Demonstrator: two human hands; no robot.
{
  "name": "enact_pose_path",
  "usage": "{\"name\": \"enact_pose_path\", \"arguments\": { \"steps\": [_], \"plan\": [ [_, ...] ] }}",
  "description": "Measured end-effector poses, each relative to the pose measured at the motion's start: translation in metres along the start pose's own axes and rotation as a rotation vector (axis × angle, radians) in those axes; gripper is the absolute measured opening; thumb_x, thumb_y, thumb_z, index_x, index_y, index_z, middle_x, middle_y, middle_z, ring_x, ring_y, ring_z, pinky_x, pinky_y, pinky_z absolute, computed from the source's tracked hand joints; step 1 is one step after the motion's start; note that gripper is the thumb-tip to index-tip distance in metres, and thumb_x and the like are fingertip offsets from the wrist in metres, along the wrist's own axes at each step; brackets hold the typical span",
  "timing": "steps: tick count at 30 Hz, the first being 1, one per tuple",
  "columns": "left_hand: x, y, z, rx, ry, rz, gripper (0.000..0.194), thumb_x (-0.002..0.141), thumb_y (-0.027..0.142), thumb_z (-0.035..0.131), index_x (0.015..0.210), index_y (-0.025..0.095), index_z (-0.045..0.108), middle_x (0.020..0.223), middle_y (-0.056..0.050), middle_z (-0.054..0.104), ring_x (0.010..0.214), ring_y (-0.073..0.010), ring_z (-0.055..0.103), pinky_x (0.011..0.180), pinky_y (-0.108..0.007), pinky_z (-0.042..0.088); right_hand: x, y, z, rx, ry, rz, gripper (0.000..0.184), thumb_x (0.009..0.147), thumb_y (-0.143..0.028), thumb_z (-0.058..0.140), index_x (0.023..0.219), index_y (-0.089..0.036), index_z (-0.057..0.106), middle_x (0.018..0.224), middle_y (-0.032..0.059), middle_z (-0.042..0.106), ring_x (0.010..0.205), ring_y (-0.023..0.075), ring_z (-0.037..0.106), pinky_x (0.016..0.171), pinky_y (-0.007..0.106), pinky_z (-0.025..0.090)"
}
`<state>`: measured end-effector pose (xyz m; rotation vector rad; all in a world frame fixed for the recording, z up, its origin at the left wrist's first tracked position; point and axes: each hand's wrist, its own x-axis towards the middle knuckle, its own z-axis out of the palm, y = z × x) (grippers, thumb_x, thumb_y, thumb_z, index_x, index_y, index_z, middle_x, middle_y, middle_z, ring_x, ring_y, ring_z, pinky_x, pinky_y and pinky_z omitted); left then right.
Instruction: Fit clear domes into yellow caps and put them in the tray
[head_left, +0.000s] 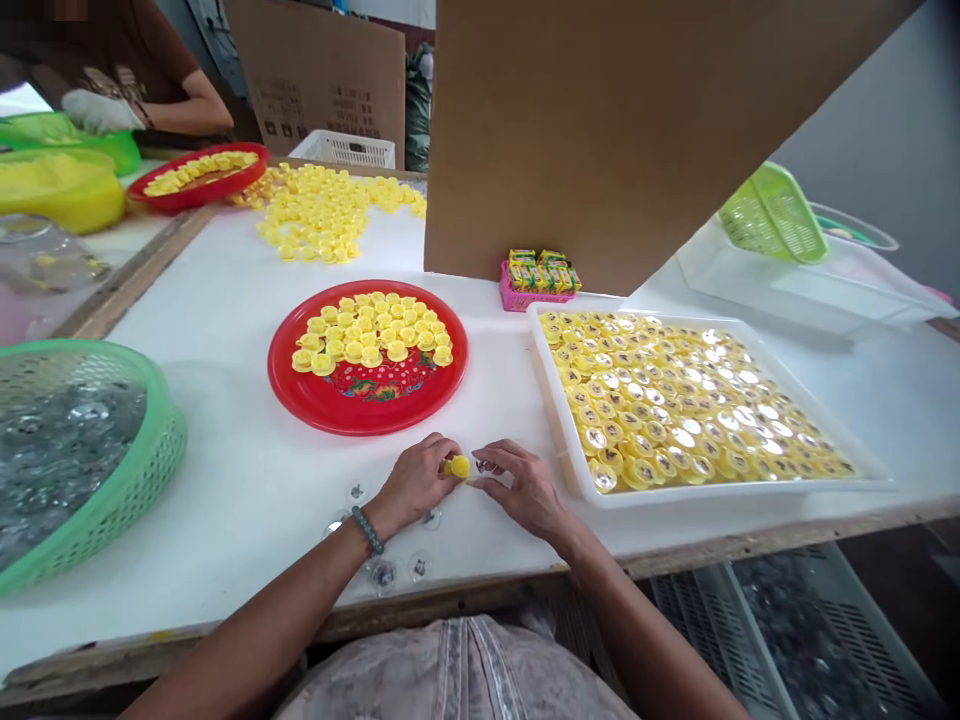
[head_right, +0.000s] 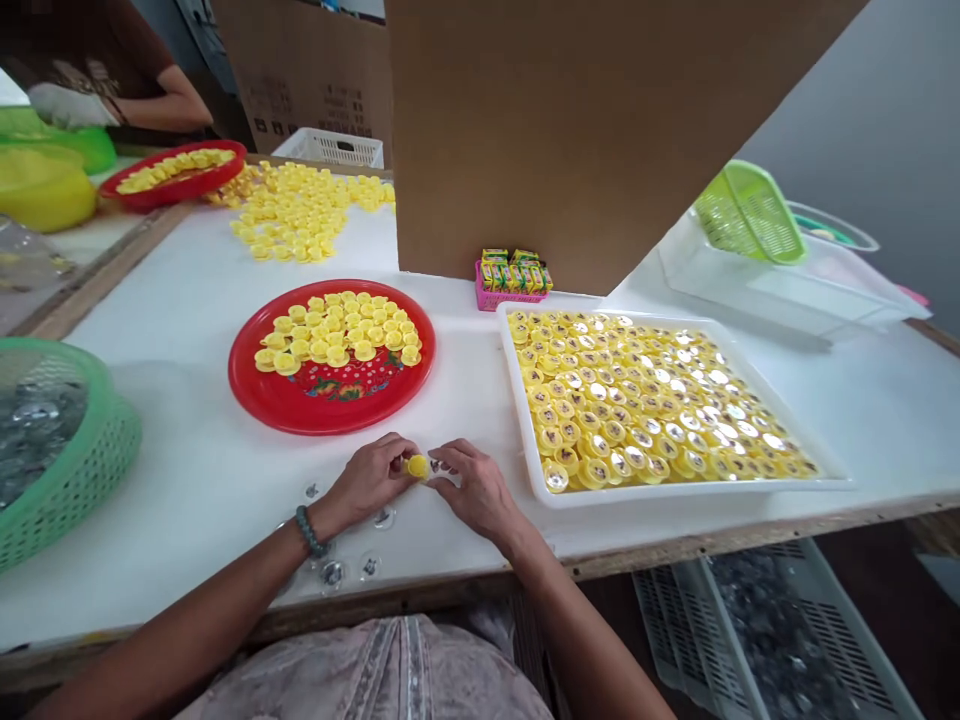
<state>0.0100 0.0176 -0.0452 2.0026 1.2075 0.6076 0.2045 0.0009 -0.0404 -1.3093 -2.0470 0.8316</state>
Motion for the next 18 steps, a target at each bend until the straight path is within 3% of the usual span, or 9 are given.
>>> {"name": "enact_pose_path", "arguments": {
  "steps": [8,18],
  "plan": [
    [0.002,-0.021,0.003,-0.233,0.035,-0.101,0.015,0.070,0.015,0.060,0.084,0.018,0.064,0.080,-0.002,0.061,0.068,-0.0147,0.055,0.062,-0.025,0.043,0.021,-0.004,0.002,-0.157,-0.145,-0.032,0.028,0.076,-0.012,0.062,0.103,-0.020,0.064,0.094,0.0047,0.063,0.073,0.0131,0.060,0.065,0.023,0.046],
    [0.004,-0.020,0.001,-0.213,0.044,-0.075,0.017,0.073,0.014,0.057,0.083,0.021,0.070,0.084,-0.003,0.068,0.074,-0.0157,0.060,0.070,-0.025,0.045,0.027,-0.007,0.011,-0.239,-0.133,-0.016,0.022,0.075,-0.009,0.064,0.094,-0.021,0.067,0.087,0.0038,0.065,0.071,0.0138,0.061,0.065,0.023,0.044]
  ]
}}
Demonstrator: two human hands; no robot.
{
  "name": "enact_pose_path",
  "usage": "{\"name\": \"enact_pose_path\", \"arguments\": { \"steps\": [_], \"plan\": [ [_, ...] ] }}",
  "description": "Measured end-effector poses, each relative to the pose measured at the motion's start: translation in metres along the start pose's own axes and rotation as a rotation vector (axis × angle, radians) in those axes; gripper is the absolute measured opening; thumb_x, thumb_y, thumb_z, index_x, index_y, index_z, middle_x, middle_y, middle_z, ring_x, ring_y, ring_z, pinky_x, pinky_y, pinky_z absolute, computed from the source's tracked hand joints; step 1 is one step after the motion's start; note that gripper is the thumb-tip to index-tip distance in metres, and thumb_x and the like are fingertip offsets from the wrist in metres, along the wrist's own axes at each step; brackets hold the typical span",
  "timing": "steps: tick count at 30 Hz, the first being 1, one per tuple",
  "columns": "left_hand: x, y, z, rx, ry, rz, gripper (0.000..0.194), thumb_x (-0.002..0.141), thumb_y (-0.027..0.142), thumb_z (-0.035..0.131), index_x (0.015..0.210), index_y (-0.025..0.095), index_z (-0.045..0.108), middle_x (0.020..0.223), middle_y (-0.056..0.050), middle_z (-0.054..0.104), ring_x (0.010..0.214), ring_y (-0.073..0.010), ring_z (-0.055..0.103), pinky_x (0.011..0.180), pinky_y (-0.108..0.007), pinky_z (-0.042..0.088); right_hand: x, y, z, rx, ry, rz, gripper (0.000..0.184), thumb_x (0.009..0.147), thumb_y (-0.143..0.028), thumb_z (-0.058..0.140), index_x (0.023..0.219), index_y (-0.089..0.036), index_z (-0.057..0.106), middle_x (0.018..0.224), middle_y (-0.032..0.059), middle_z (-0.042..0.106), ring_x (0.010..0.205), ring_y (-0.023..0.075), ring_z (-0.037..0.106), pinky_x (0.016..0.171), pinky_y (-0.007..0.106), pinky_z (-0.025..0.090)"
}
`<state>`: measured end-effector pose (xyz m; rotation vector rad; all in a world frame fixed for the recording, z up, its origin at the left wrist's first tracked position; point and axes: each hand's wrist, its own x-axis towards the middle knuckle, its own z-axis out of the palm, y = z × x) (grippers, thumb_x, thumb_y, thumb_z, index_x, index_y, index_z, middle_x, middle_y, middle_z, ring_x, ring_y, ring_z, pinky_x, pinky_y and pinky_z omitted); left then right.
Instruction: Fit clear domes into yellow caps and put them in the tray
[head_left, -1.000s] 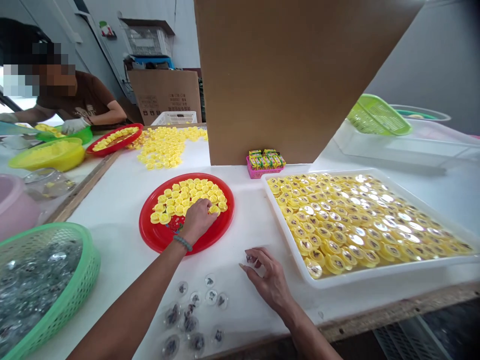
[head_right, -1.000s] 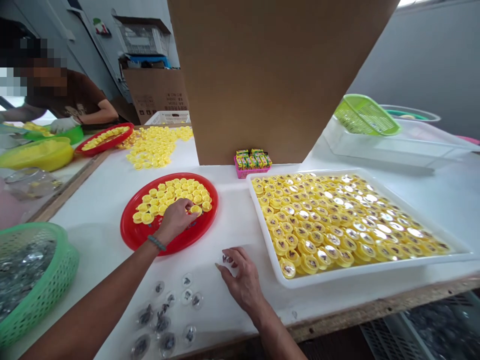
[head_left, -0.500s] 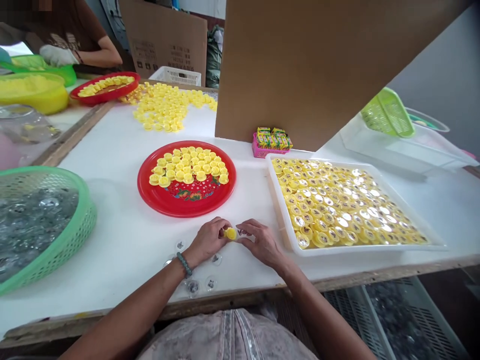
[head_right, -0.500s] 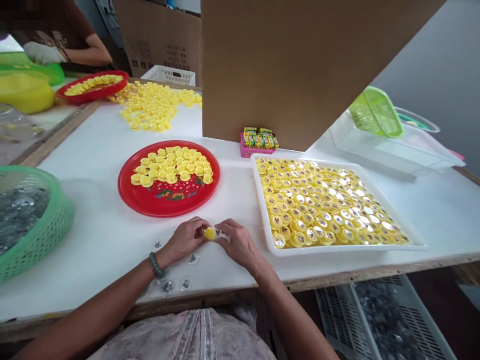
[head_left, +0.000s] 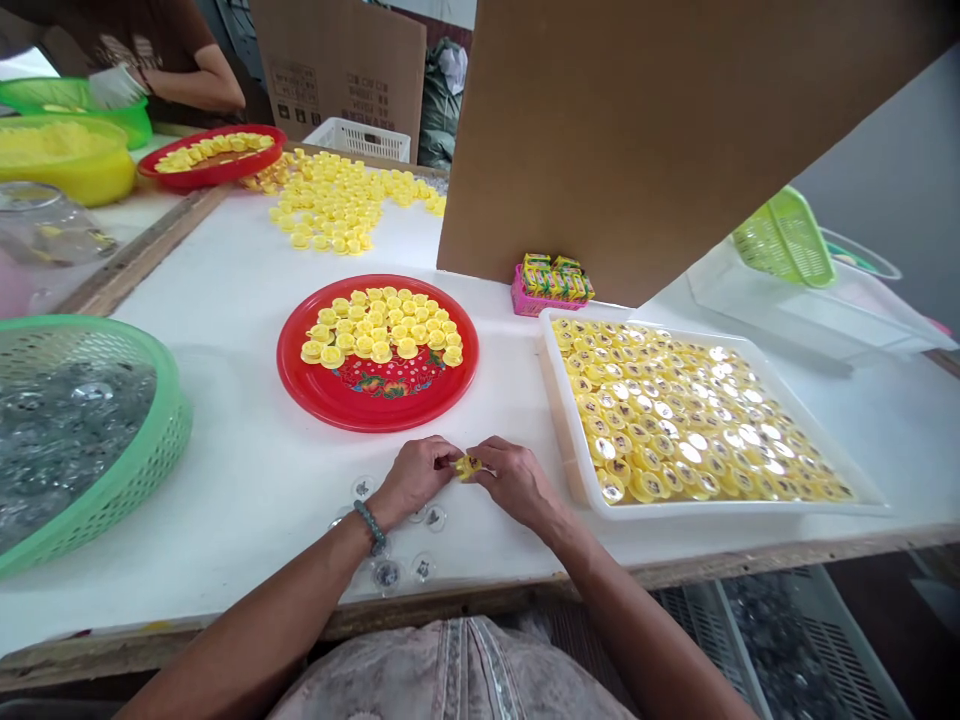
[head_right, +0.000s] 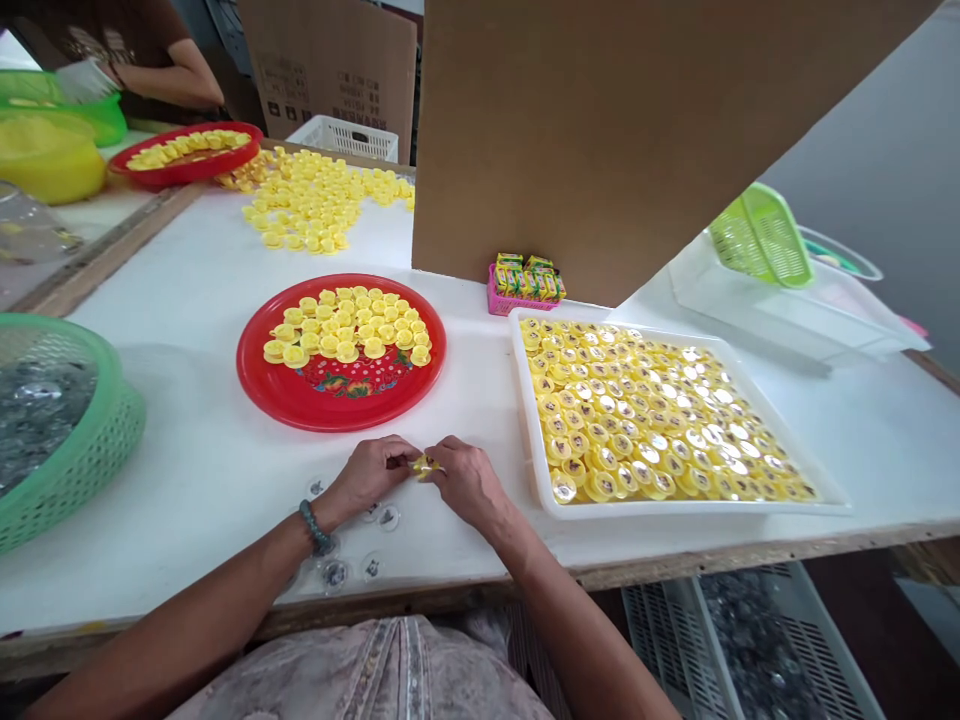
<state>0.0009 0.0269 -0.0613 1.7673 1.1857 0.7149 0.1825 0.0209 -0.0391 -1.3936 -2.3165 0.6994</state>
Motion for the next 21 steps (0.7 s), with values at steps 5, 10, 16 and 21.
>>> {"name": "enact_pose_path", "arguments": {
  "steps": [5,10,16,21],
  "plan": [
    [0.001,-0.001,0.001,0.004,0.008,0.023,0.022,0.075,0.012,0.055,0.085,0.022,0.071,0.086,-0.003,0.069,0.077,-0.0159,0.061,0.071,-0.025,0.046,0.001,0.003,-0.003,-0.026,-0.013,0.000,0.021,0.076,-0.012,0.065,0.093,-0.022,0.068,0.083,0.0034,0.066,0.067,0.0137,0.060,0.061,0.023,0.043],
    [0.000,0.002,0.002,0.035,0.025,0.014,0.021,0.078,0.014,0.054,0.087,0.022,0.071,0.087,-0.003,0.069,0.076,-0.0163,0.062,0.072,-0.025,0.046,-0.003,0.000,0.002,-0.081,0.036,0.039,0.022,0.077,-0.013,0.063,0.097,-0.022,0.066,0.089,0.0049,0.067,0.071,0.0157,0.062,0.063,0.024,0.045],
    [-0.002,0.009,0.003,0.080,0.041,0.030,0.021,0.080,0.017,0.054,0.088,0.022,0.072,0.085,-0.004,0.070,0.075,-0.0163,0.062,0.069,-0.025,0.046,-0.005,-0.005,0.008,-0.130,0.075,0.149,0.023,0.075,-0.011,0.064,0.096,-0.021,0.066,0.091,0.0054,0.068,0.072,0.0174,0.063,0.064,0.026,0.046],
    [0.000,0.006,0.005,0.093,0.058,0.031,0.020,0.081,0.017,0.054,0.085,0.021,0.073,0.084,-0.003,0.071,0.074,-0.0161,0.063,0.070,-0.025,0.046,-0.001,-0.005,0.009,-0.153,0.066,0.193,0.020,0.075,-0.013,0.064,0.092,-0.021,0.069,0.085,0.0048,0.069,0.069,0.0175,0.063,0.062,0.026,0.044]
  ]
}}
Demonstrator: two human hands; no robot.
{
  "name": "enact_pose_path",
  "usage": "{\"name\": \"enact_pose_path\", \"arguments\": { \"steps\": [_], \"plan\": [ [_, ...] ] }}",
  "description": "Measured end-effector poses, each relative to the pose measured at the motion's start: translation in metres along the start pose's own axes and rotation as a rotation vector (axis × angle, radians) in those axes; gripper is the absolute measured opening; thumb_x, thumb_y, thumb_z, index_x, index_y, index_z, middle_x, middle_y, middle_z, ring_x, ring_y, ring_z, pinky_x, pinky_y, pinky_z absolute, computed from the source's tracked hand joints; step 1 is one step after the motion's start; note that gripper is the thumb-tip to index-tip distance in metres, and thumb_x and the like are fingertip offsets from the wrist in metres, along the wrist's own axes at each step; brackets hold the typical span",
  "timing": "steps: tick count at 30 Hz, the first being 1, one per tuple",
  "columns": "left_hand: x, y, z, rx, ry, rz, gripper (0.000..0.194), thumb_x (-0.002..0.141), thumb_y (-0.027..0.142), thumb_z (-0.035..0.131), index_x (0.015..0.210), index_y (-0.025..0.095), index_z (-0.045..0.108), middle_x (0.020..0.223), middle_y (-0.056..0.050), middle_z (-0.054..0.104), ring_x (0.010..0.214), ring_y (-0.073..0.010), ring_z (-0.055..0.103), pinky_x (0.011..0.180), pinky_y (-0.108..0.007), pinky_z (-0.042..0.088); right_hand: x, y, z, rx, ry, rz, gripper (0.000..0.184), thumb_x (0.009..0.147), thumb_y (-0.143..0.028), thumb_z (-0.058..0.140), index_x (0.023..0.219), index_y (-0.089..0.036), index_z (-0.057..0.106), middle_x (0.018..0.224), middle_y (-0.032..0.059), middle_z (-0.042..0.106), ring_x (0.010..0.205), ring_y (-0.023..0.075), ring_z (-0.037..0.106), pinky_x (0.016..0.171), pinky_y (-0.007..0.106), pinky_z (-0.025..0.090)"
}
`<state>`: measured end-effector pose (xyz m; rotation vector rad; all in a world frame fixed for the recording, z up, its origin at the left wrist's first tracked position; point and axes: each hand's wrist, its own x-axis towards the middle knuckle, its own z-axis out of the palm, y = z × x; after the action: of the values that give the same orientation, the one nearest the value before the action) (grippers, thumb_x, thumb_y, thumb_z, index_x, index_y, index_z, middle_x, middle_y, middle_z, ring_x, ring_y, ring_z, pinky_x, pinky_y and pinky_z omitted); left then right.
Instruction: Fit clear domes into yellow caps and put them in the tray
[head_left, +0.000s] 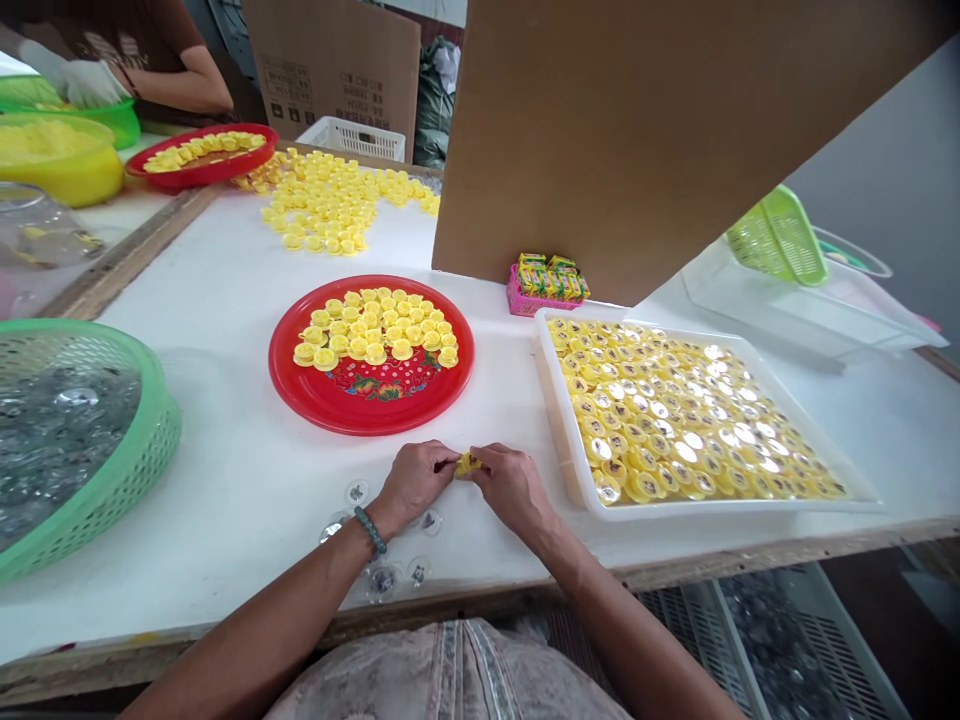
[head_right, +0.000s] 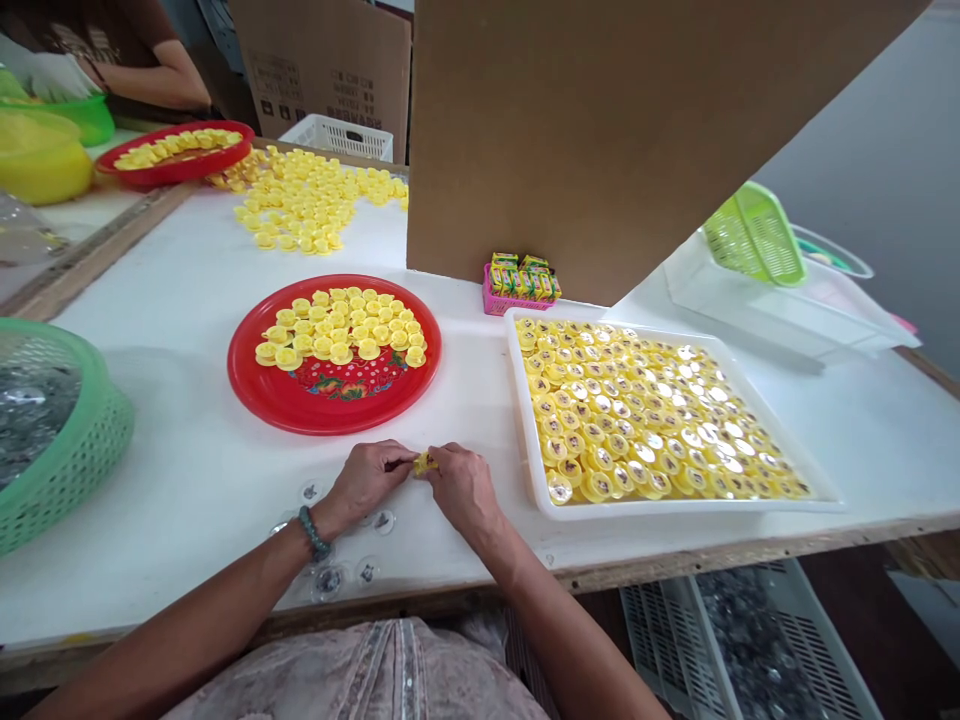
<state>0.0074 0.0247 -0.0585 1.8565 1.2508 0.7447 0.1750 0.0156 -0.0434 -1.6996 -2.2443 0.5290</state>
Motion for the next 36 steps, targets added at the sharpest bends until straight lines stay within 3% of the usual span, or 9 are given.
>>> {"name": "enact_pose_path", "arguments": {
  "steps": [10,18,21,24,29,36],
  "plan": [
    [0.005,-0.005,0.003,-0.233,-0.009,-0.183,0.018,0.073,0.016,0.059,0.082,0.020,0.073,0.081,-0.002,0.073,0.074,-0.0168,0.065,0.069,-0.025,0.047,0.009,0.013,-0.011,0.054,-0.148,-0.226,0.012,0.077,-0.015,0.065,0.088,-0.019,0.069,0.082,0.0025,0.066,0.077,0.0138,0.062,0.066,0.021,0.040],
    [0.009,0.001,-0.001,-0.346,-0.116,-0.301,0.019,0.071,0.029,0.060,0.080,0.017,0.071,0.079,-0.003,0.072,0.072,-0.0184,0.063,0.063,-0.025,0.046,0.015,-0.004,-0.021,-0.130,-0.281,-0.104,0.003,0.076,-0.019,0.066,0.078,-0.017,0.069,0.079,0.0028,0.066,0.072,0.0140,0.062,0.057,0.021,0.036],
    [0.013,-0.001,0.004,-0.343,-0.118,-0.346,0.022,0.069,0.036,0.064,0.069,0.015,0.067,0.061,-0.002,0.065,0.056,-0.0152,0.057,0.051,-0.024,0.040,0.019,-0.007,-0.023,-0.133,-0.318,-0.064,0.004,0.074,-0.020,0.068,0.072,-0.017,0.069,0.076,0.0022,0.066,0.069,0.0137,0.062,0.055,0.021,0.034],
    [0.018,-0.004,0.011,-0.363,-0.091,-0.430,0.025,0.063,0.039,0.069,0.062,0.015,0.060,0.050,0.001,0.057,0.046,-0.0124,0.052,0.046,-0.023,0.038,0.020,-0.004,-0.022,-0.118,-0.305,-0.062,0.009,0.071,-0.025,0.072,0.069,-0.018,0.068,0.073,0.0011,0.066,0.068,0.0138,0.061,0.052,0.022,0.031],
    [0.025,-0.002,0.011,-0.472,-0.103,-0.552,0.031,0.052,0.039,0.076,0.062,0.014,0.059,0.054,0.000,0.058,0.049,-0.0148,0.056,0.048,-0.025,0.045,0.019,0.001,-0.014,-0.050,-0.239,-0.087,0.011,0.068,-0.026,0.075,0.069,-0.017,0.068,0.070,0.0014,0.065,0.067,0.0143,0.060,0.053,0.022,0.031],
    [0.019,0.008,0.005,-0.302,-0.151,-0.483,0.033,0.059,0.045,0.069,0.064,0.014,0.059,0.053,-0.001,0.059,0.049,-0.0148,0.052,0.046,-0.024,0.039,0.007,0.006,-0.013,0.065,-0.156,-0.107,0.009,0.073,-0.022,0.068,0.068,-0.016,0.066,0.067,0.0015,0.066,0.065,0.0138,0.061,0.055,0.020,0.037]
  ]
}}
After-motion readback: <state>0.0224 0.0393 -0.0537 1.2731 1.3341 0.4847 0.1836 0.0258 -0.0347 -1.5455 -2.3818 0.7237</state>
